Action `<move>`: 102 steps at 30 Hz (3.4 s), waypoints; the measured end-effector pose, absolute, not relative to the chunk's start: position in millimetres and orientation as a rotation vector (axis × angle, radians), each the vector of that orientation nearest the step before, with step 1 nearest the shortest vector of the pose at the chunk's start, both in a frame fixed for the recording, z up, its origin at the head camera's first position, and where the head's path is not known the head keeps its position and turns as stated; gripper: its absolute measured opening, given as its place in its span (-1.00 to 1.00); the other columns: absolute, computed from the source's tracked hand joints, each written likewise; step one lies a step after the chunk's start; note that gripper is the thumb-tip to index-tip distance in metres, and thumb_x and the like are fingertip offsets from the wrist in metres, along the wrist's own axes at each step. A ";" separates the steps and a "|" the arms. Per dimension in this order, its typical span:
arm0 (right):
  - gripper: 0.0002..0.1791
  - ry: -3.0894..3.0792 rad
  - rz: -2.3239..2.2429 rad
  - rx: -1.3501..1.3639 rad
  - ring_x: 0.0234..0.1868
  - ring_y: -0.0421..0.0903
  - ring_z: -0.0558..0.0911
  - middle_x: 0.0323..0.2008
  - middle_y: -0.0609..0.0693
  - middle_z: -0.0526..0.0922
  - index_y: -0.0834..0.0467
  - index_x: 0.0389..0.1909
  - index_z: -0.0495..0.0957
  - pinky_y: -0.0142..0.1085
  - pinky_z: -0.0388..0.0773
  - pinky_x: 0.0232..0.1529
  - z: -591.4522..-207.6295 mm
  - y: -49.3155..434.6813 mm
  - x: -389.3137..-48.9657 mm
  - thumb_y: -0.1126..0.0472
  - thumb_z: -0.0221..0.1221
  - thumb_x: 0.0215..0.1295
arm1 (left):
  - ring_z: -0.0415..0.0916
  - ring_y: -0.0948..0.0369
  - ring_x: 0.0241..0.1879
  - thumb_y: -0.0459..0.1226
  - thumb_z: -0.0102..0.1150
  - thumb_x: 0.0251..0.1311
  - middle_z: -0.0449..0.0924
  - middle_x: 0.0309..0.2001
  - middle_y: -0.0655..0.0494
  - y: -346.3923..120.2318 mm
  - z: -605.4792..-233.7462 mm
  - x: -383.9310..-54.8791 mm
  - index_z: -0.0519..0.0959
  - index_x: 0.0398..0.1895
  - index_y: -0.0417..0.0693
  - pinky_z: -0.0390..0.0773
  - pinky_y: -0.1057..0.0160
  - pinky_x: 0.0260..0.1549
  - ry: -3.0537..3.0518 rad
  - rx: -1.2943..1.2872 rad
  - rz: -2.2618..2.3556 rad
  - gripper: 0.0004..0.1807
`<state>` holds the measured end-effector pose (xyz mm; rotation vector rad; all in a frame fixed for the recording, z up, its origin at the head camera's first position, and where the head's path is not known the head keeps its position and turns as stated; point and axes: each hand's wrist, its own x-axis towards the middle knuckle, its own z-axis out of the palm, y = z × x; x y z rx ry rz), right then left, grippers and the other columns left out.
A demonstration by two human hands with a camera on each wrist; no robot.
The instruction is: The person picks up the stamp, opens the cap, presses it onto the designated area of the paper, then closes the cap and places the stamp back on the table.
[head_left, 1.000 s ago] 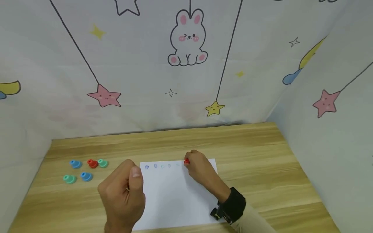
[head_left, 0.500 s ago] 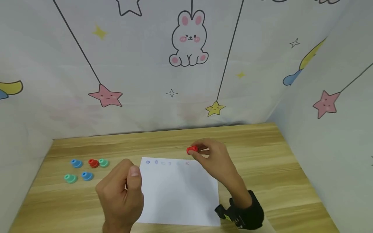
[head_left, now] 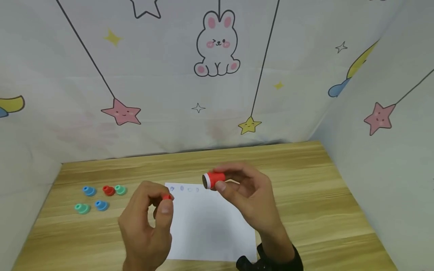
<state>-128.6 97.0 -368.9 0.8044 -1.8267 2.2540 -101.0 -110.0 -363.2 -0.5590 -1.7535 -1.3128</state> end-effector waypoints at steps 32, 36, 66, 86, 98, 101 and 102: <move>-0.64 -1.730 2.047 1.122 -0.01 0.05 0.79 -0.07 0.34 0.73 0.45 0.04 0.60 -0.05 0.82 -0.16 -367.3 86.0 -110.1 0.67 0.31 0.22 | 0.41 0.21 -0.41 -0.27 0.38 0.40 0.61 -0.31 -0.22 -99.6 -362.9 -100.1 0.56 -0.19 -0.61 0.27 0.43 -0.57 -1.612 -0.918 -1.432 -0.58; -0.66 -1.719 1.966 1.221 -0.08 0.06 0.81 -0.10 0.35 0.75 0.48 0.01 0.61 -0.08 0.82 -0.17 -367.4 88.2 -112.0 0.63 0.35 0.21 | 0.45 0.20 -0.38 -0.39 0.43 0.32 0.64 -0.26 -0.24 -102.8 -364.4 -99.4 0.54 -0.22 -0.64 0.29 0.43 -0.56 -1.544 -1.044 -1.591 -0.64; -0.56 -1.722 1.787 1.080 -0.14 0.05 0.84 -0.16 0.30 0.79 0.39 -0.01 0.70 -0.13 0.81 -0.12 -359.1 98.5 -107.6 0.62 0.48 0.04 | 0.50 0.23 -0.23 -0.04 0.32 0.46 0.65 -0.14 -0.01 -99.3 -356.9 -88.4 0.70 -0.02 -0.24 0.43 0.45 -0.34 -1.986 -0.852 -1.271 -0.60; -0.55 -1.789 1.680 0.946 -0.02 0.04 0.81 -0.10 0.23 0.81 0.31 -0.01 0.75 -0.17 0.77 0.05 -354.4 96.5 -103.3 0.61 0.48 0.04 | 0.50 0.21 -0.39 -0.18 0.40 0.37 0.69 -0.36 -0.06 -90.3 -358.1 -95.5 0.70 -0.24 -0.36 0.38 0.39 -0.46 -1.796 -0.699 -1.273 -0.68; -0.72 -1.652 1.817 0.775 -0.31 -0.07 0.70 -0.33 0.15 0.65 0.38 -0.25 0.55 -0.28 0.72 -0.21 -357.3 100.8 -102.5 0.70 0.34 0.11 | 0.48 0.42 -0.34 -0.38 0.43 0.20 0.74 -0.29 -0.14 -129.9 -376.9 -99.5 0.72 -0.18 -0.38 0.37 0.50 -0.34 -1.975 -0.390 -1.138 -0.80; -0.74 -1.632 1.831 0.791 -0.31 -0.07 0.68 -0.34 0.16 0.62 0.38 -0.26 0.52 -0.30 0.68 -0.27 -357.9 101.5 -103.9 0.70 0.31 0.13 | 0.45 0.52 -0.36 -0.43 0.44 0.16 0.75 -0.31 0.09 -159.9 -387.8 -108.7 0.72 -0.20 -0.42 0.32 0.53 -0.35 -1.988 -0.283 -1.107 -0.81; -0.74 -1.629 1.834 0.796 -0.32 -0.07 0.67 -0.34 0.16 0.62 0.38 -0.26 0.51 -0.30 0.67 -0.29 -357.8 101.8 -104.4 0.70 0.30 0.15 | 0.45 0.54 -0.37 -0.45 0.43 0.15 0.74 -0.32 0.21 -171.6 -393.3 -112.7 0.72 -0.22 -0.43 0.31 0.54 -0.36 -1.989 -0.242 -1.098 -0.82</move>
